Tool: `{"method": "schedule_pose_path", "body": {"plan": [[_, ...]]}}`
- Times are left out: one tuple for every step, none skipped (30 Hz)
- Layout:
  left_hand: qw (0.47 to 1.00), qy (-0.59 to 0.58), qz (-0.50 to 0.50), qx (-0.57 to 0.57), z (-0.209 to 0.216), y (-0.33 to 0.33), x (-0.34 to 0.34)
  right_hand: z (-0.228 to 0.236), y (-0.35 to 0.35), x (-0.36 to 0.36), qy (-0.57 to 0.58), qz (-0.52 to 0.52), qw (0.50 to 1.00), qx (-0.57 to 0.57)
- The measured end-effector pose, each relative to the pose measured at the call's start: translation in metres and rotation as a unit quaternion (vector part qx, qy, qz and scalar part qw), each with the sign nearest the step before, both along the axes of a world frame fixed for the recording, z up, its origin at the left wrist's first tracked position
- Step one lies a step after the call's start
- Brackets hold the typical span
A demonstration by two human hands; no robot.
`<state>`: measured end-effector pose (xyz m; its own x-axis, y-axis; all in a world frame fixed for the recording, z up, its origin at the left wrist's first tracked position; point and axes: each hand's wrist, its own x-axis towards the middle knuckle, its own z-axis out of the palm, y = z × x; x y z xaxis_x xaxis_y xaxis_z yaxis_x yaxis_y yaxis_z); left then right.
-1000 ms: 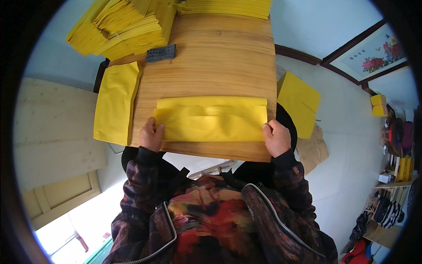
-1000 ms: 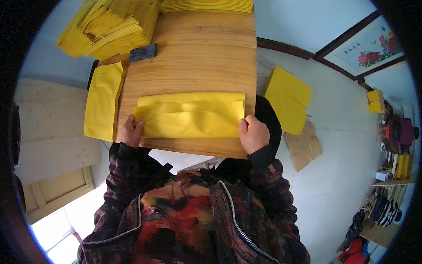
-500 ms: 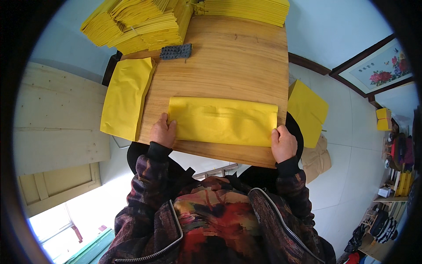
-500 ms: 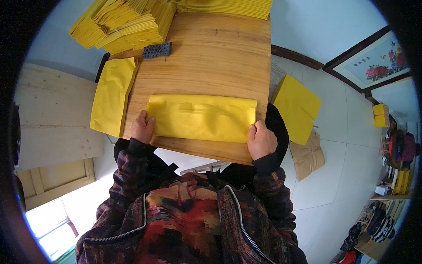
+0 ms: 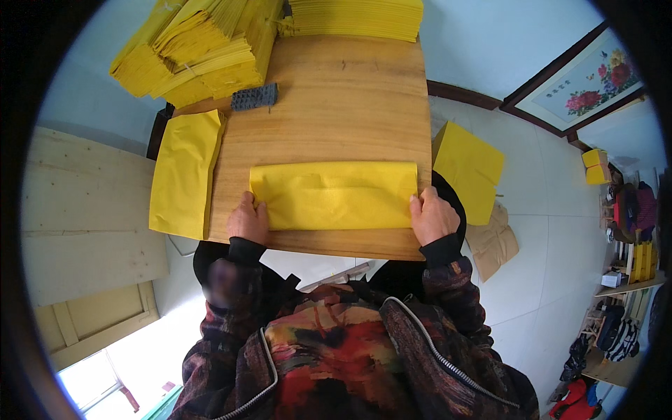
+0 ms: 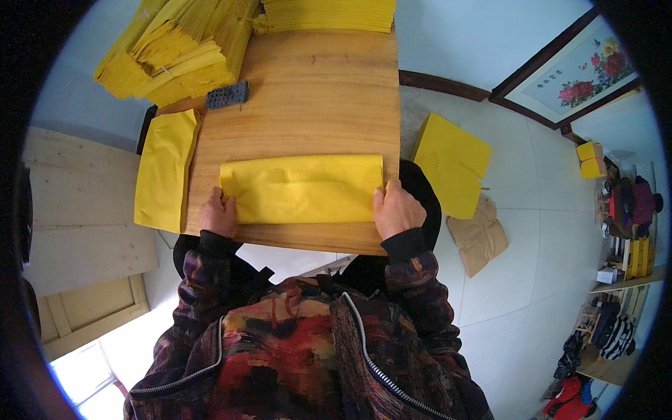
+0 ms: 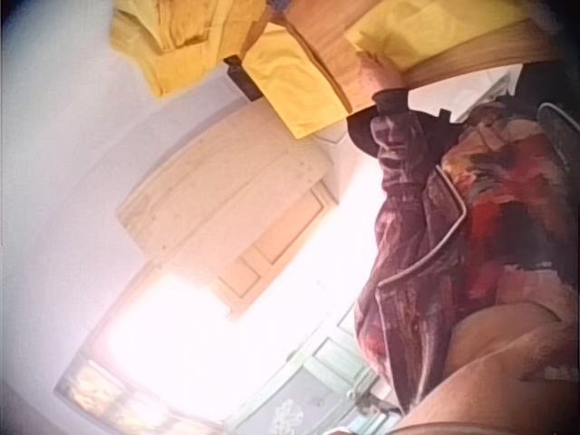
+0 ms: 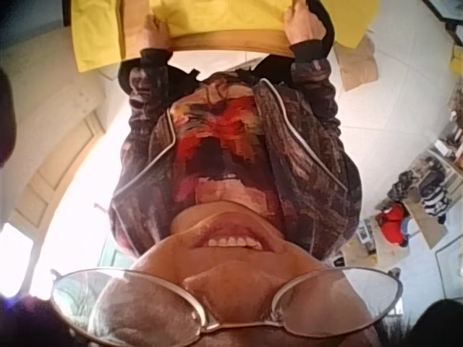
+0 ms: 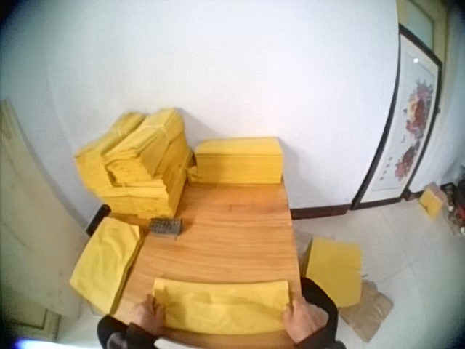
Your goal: The person folds yellow paper sheets on a wooden table, repeatedly folding each sheet in half and pressing the crease. The person handles the sheets one at a time, stacking the folded sheets on the table.
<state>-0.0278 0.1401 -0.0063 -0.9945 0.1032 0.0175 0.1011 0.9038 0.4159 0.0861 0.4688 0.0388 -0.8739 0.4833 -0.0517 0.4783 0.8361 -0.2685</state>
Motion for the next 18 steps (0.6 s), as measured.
{"method": "schedule_pose_path", "body": {"plan": [[1.000,0.001,0.002,-0.006,0.000,0.000,0.000,0.004,-0.002,0.001,0.045,0.012,0.999,0.000],[1.000,0.007,0.006,-0.026,0.000,0.001,0.001,0.007,-0.005,0.002,0.078,0.013,0.997,0.001],[1.000,0.008,0.004,-0.007,0.000,0.001,0.001,0.009,-0.010,0.003,0.133,0.072,0.988,0.000],[1.000,0.014,0.003,-0.001,0.000,0.001,0.002,0.007,-0.021,0.002,0.175,0.120,0.977,-0.001],[1.000,0.016,0.004,-0.010,-0.001,0.001,0.002,0.004,-0.035,0.002,0.216,0.165,0.962,-0.002],[1.000,0.014,-0.004,0.000,-0.001,0.002,0.001,-0.002,-0.056,-0.003,0.297,0.223,0.928,-0.029],[1.000,0.008,-0.007,-0.005,-0.001,0.001,0.000,-0.008,-0.073,-0.004,0.272,0.289,0.917,-0.038],[1.000,0.008,-0.003,-0.026,0.000,0.001,0.000,-0.015,-0.089,-0.003,0.232,0.345,0.908,-0.038],[1.000,0.006,-0.005,-0.011,-0.001,0.000,0.000,-0.023,-0.102,-0.006,0.224,0.385,0.895,-0.039],[1.000,0.011,0.000,-0.014,-0.001,0.001,0.000,-0.030,-0.108,-0.009,0.219,0.396,0.891,-0.035],[0.999,0.012,0.006,-0.029,-0.001,0.001,0.000,-0.037,-0.112,-0.014,0.219,0.411,0.884,-0.033],[1.000,0.018,0.004,-0.015,0.000,0.000,0.000,-0.043,-0.114,-0.017,0.203,0.424,0.882,-0.032],[1.000,0.017,0.001,-0.012,0.001,0.001,0.000,-0.048,-0.111,-0.019,0.193,0.418,0.887,-0.030],[1.000,0.008,0.002,-0.022,0.001,0.001,0.000,-0.051,-0.107,-0.021,0.203,0.417,0.886,-0.019],[1.000,0.002,-0.002,-0.007,0.001,0.002,-0.001,-0.054,-0.101,-0.023,0.199,0.414,0.888,-0.009],[1.000,-0.011,-0.001,-0.006,0.002,0.002,-0.001,-0.055,-0.096,-0.025,0.195,0.410,0.891,0.002],[1.000,-0.014,0.003,-0.019,0.003,0.002,-0.002,-0.056,-0.091,-0.026,0.189,0.407,0.894,0.001],[1.000,-0.023,-0.004,-0.004,0.003,0.002,-0.002,-0.057,-0.088,-0.027,0.186,0.402,0.897,-0.001]]}}
